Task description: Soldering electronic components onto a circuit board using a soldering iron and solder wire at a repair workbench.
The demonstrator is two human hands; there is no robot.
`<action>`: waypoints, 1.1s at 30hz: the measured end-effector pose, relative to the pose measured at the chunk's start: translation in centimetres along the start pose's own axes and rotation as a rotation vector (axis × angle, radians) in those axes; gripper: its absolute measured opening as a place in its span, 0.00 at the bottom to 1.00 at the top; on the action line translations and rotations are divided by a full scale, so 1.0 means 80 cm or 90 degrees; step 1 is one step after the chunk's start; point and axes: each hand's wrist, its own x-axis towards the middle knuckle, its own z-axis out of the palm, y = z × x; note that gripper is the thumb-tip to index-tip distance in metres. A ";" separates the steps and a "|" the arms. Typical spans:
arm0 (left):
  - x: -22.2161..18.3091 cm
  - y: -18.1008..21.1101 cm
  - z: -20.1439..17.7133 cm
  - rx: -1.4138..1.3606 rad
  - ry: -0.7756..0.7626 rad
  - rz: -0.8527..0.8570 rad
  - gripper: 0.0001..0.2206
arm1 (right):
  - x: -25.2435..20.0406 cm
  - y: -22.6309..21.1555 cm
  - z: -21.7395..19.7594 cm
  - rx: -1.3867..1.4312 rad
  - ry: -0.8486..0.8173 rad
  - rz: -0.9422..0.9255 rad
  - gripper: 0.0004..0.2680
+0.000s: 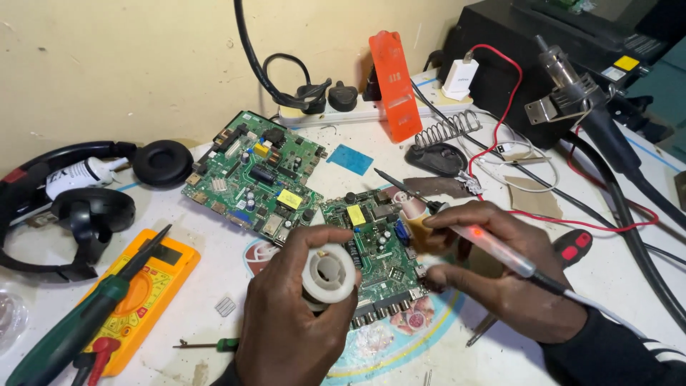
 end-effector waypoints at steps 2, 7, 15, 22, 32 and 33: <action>0.000 -0.018 -0.002 0.150 -0.049 0.099 0.18 | 0.002 0.007 -0.013 -0.083 -0.154 0.005 0.24; -0.016 -0.003 0.001 0.159 -0.043 0.219 0.24 | 0.009 0.012 -0.016 -0.229 -0.172 -0.073 0.19; -0.037 0.010 0.009 -0.034 -0.139 0.219 0.20 | 0.014 0.006 -0.010 -0.336 -0.014 -0.032 0.12; -0.008 -0.010 -0.005 0.017 -0.019 0.198 0.15 | 0.012 0.002 0.004 -0.249 -0.103 -0.034 0.15; 0.011 -0.016 -0.015 0.122 -0.064 0.011 0.20 | 0.003 -0.003 0.007 -0.234 -0.157 -0.095 0.16; 0.015 -0.018 -0.017 0.121 -0.065 0.010 0.20 | 0.003 -0.001 0.007 -0.235 -0.157 -0.093 0.16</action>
